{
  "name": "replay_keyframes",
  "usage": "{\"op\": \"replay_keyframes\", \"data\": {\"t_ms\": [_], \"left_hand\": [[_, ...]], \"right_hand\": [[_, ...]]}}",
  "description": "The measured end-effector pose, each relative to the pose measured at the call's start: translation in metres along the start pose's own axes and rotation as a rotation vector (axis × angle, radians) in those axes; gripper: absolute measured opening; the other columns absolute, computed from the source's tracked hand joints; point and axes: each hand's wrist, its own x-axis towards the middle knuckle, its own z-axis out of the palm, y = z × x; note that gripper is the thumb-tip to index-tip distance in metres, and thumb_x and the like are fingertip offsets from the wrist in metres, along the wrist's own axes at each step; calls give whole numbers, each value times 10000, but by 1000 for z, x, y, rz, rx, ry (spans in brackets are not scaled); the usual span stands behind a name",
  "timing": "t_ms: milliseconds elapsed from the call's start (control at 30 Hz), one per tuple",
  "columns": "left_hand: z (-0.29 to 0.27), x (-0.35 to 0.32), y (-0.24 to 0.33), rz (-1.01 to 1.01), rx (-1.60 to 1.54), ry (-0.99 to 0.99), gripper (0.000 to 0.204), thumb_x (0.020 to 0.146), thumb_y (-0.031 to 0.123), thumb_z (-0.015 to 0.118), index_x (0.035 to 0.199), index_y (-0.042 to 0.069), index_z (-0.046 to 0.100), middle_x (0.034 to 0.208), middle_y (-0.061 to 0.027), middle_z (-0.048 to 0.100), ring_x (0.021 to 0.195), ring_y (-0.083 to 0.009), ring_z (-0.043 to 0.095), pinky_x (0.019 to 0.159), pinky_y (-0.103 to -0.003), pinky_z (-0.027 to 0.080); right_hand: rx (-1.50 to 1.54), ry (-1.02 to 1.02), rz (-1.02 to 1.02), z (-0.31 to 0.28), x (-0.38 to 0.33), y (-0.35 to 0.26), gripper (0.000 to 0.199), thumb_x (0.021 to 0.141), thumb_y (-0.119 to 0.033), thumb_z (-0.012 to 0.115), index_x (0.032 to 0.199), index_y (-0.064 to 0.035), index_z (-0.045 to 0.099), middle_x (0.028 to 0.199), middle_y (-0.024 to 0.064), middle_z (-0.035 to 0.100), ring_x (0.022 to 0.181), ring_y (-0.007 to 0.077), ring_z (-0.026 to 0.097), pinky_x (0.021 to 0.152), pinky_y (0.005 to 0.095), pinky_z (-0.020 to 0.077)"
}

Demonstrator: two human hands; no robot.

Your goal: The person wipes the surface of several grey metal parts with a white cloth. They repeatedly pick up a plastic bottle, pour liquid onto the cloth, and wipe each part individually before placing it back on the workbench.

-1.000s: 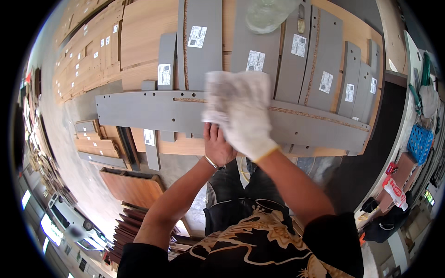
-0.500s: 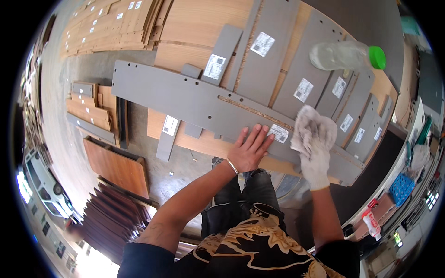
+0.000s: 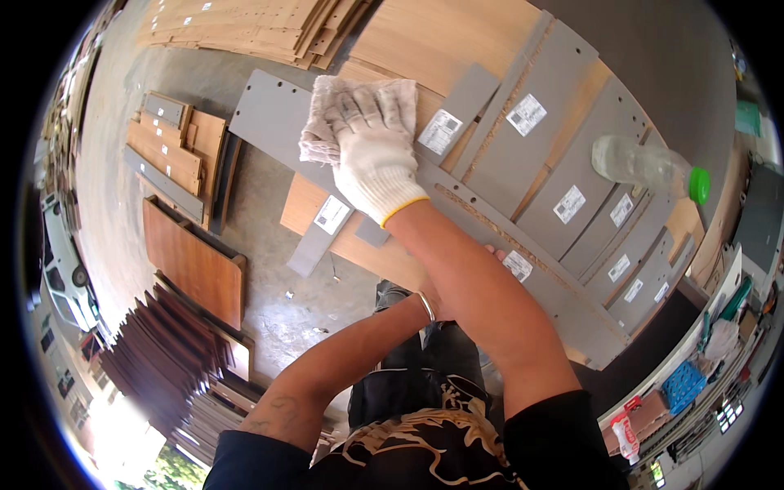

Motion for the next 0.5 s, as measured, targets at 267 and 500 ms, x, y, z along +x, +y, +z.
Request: {"op": "replay_keyframes", "data": {"t_ms": [267,500], "left_hand": [[-3,4,-39,-208,-1598,-81,404,1089,203,443,1432,50,592,1514,-95,607,1416,-219,527,1212,-343,397],[6,7,-2,265,301,29,450,1123,221,444,1536,52,501,1627,-93,496,1500,-215,447,1256,-372,353]], "right_hand": [[-229,-229,117,-50,-127,35,600,991,-283,593,1555,-92,521,1633,160,463,1519,385,391,1305,548,174],[-236,-134,72,8,69,-50,557,972,-331,595,1504,-169,571,1582,155,503,1479,381,427,1272,507,236]]}}
